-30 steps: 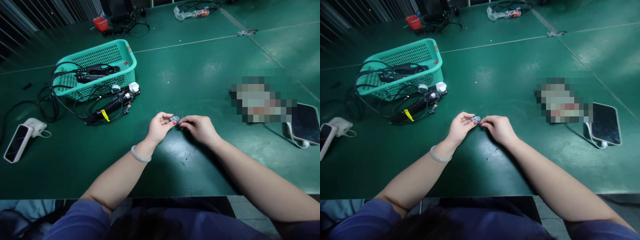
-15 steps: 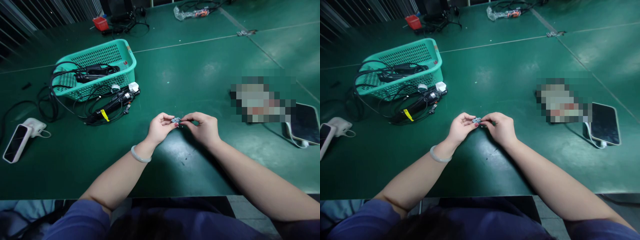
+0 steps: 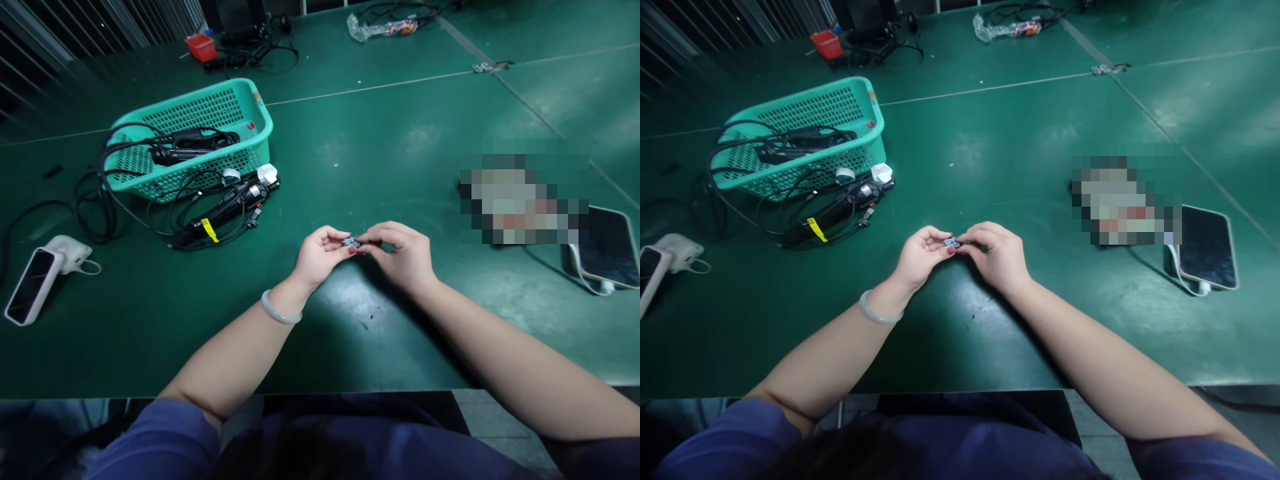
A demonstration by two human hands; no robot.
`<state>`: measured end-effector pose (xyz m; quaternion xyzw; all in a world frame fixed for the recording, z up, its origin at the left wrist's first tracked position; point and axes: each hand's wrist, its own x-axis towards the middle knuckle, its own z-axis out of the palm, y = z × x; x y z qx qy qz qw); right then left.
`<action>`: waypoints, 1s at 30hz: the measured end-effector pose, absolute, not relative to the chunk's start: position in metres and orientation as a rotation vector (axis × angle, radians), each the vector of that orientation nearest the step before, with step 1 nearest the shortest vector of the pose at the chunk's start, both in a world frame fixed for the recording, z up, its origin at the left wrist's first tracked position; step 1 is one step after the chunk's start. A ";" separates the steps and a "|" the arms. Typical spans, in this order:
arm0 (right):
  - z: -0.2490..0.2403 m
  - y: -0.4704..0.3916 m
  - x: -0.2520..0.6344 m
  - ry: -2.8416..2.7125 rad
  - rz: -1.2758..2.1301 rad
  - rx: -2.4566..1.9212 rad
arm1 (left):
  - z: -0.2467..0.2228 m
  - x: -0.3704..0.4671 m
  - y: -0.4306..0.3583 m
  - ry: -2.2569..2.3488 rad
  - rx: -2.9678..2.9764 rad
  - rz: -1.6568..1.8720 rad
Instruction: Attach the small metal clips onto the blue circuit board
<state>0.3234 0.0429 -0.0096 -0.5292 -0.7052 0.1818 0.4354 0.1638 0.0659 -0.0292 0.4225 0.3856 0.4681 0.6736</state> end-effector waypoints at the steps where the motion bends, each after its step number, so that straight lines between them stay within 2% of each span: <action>1: -0.009 0.043 0.323 -1.748 0.470 -1.329 | -0.029 0.164 0.066 0.863 0.946 1.054; 19: -0.011 0.043 0.324 -1.667 0.558 -1.324 | -0.030 0.163 0.068 0.872 0.935 1.039; 24: -0.011 0.045 0.330 -1.724 0.507 -1.303 | -0.032 0.163 0.069 0.883 0.898 1.097; 30: -0.020 0.053 0.341 -1.994 0.564 -1.512 | -0.035 0.163 0.071 0.934 0.826 1.181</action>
